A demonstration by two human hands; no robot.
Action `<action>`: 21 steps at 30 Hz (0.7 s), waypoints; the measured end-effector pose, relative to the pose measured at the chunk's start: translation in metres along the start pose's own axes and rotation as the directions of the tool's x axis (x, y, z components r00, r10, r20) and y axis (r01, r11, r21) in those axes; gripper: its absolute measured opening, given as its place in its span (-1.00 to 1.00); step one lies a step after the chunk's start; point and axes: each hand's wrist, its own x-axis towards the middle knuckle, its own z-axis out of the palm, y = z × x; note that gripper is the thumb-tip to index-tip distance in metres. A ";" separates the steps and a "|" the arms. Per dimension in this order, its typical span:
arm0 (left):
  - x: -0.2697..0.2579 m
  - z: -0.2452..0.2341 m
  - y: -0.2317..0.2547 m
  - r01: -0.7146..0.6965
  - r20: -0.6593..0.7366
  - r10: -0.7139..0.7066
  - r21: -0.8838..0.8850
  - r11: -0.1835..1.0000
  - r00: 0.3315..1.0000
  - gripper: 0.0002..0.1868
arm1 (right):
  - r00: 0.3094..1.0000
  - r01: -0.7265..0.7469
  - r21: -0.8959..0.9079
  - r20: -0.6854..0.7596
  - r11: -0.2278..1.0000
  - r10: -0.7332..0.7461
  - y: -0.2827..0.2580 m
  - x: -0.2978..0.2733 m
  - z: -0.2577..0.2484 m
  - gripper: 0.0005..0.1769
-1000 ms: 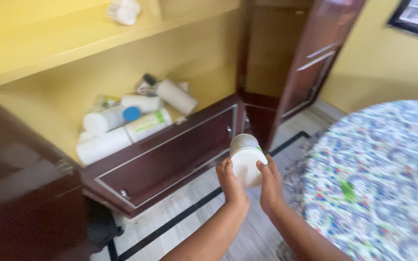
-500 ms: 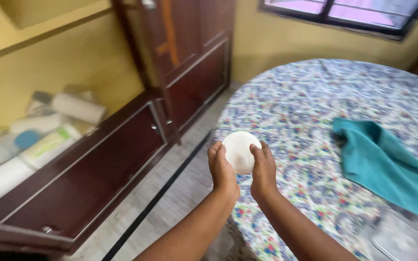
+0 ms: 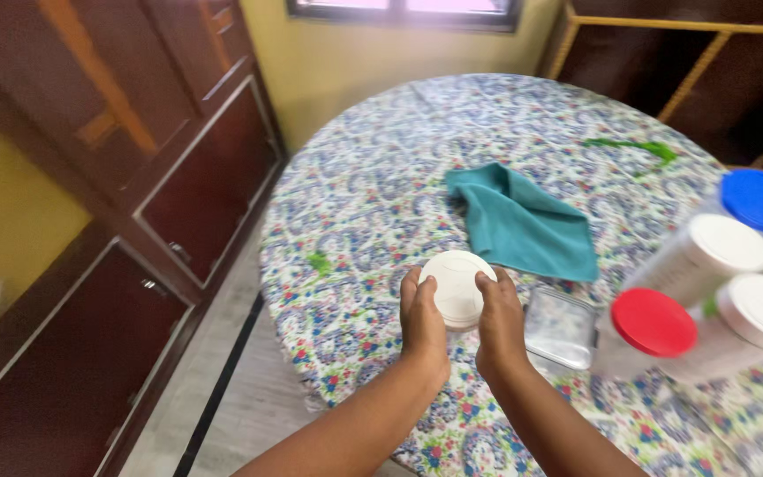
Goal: The person opens a wooden cabinet and repeatedly takes various plastic containers from the shelves, placing them one by one onto a nearby round table. The containers include white jars with green bands, a blue-lidded tub, a red-lidded tub, and a clear rectangular container.
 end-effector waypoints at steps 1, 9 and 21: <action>-0.006 0.006 -0.003 0.027 0.021 -0.027 0.023 0.999 0.999 -0.40 | 1.000 0.004 0.012 -0.027 1.000 -0.004 -0.002 -0.001 -0.009 -0.17; -0.050 0.029 -0.027 0.208 0.112 -0.232 0.189 0.960 0.966 -0.33 | 0.975 0.036 0.027 -0.222 0.999 -0.029 -0.004 -0.031 -0.072 -0.18; -0.108 0.030 -0.053 0.281 0.237 -0.369 0.336 0.899 0.898 -0.29 | 0.899 0.088 0.180 -0.439 0.980 0.000 -0.007 -0.095 -0.131 -0.48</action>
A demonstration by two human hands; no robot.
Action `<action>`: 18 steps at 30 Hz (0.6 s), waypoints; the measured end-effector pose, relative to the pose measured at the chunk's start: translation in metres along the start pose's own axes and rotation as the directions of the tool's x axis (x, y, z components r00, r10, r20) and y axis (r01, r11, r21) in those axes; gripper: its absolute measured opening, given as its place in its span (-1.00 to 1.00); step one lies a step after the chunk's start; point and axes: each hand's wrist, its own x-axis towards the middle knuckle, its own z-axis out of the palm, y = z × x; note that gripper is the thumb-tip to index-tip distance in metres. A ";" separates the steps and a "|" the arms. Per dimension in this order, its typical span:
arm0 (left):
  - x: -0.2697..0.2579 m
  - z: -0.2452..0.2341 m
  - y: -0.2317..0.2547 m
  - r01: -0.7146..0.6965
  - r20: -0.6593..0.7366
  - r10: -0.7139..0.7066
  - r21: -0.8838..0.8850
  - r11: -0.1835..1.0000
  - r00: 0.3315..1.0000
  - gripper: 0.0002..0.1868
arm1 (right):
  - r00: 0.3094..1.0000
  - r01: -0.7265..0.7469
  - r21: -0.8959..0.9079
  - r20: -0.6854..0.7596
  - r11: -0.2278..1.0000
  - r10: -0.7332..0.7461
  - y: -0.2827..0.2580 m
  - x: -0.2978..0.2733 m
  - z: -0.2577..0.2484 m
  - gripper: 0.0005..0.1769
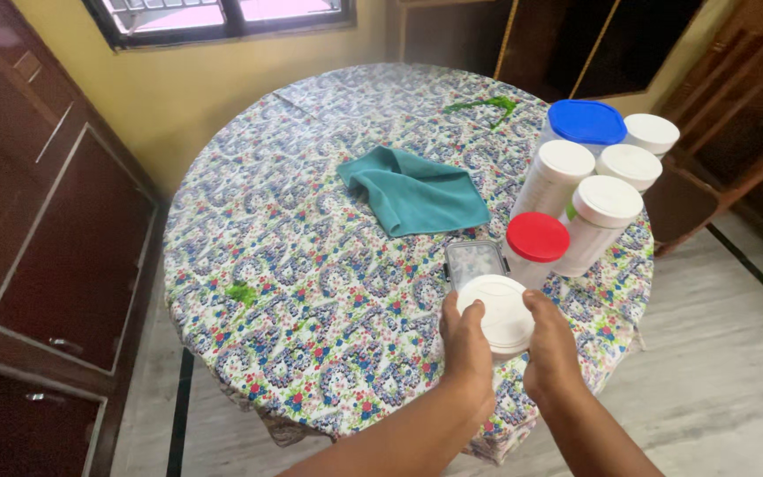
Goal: The person opens a wooden cabinet and repeatedly takes various plastic containers from the shelves, placing them one by one onto a nearby round table. The containers include white jars with green bands, a blue-lidded tub, a red-lidded tub, and a clear rectangular container.
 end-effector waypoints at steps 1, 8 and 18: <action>0.000 0.006 -0.003 0.007 0.013 -0.007 0.020 1.000 1.000 -0.28 | 1.000 0.002 0.016 -0.002 1.000 -0.002 -0.003 0.001 -0.007 -0.50; 0.004 0.050 -0.026 0.137 0.125 -0.139 0.028 0.990 0.982 -0.28 | 0.992 0.029 0.057 -0.123 0.998 -0.021 -0.027 0.022 -0.056 -0.51; 0.063 0.135 -0.069 0.045 0.169 -0.035 -0.054 0.998 0.985 -0.44 | 0.988 0.028 0.062 -0.151 0.998 -0.018 -0.063 0.097 -0.102 -0.49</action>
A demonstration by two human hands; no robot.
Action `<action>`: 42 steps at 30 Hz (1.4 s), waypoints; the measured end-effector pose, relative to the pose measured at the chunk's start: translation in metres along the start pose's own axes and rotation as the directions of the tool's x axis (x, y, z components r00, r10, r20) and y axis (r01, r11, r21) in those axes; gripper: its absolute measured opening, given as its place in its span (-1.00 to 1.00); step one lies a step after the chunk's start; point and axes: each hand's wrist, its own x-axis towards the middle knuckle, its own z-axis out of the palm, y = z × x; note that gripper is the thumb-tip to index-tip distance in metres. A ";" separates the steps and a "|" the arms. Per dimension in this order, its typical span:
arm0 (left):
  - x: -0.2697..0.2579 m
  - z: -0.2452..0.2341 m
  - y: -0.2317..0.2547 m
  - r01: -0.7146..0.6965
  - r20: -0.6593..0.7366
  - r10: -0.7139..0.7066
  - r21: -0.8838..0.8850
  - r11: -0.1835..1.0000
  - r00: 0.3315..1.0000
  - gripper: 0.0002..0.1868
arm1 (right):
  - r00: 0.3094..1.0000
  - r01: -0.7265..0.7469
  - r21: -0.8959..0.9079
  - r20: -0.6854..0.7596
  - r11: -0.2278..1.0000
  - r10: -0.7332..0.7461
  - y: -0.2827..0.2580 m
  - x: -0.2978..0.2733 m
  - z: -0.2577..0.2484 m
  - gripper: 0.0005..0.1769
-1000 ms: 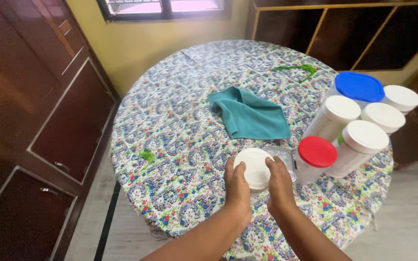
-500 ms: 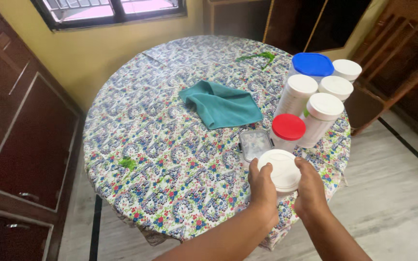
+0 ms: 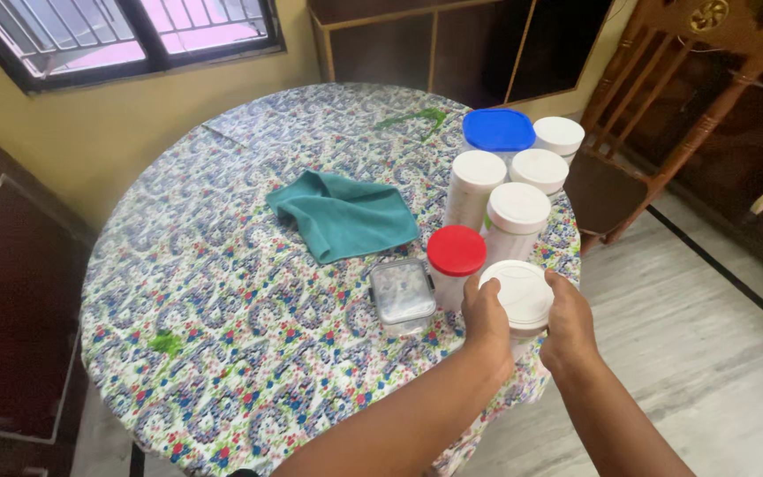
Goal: The person opens a wooden cabinet and repeatedly takes various plastic containers from the shelves, placing them one by one onto a nearby round table. The containers include white jars with green bands, a blue-lidded tub, a red-lidded tub, and a clear rectangular container.
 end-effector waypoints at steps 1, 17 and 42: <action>0.008 0.006 -0.004 -0.018 -0.010 0.018 -0.001 1.000 1.000 -0.44 | 1.000 -0.013 0.022 0.016 1.000 0.012 -0.002 0.009 -0.002 -0.49; 0.071 0.041 -0.029 -0.119 -0.137 0.115 -0.020 0.993 0.984 -0.42 | 0.981 -0.150 0.008 0.123 0.989 0.148 -0.003 0.089 -0.011 -0.49; 0.069 0.036 -0.025 -0.195 -0.227 0.197 0.033 0.980 0.954 -0.35 | 0.977 0.114 -0.035 0.183 0.993 -0.106 -0.006 0.108 -0.016 -0.57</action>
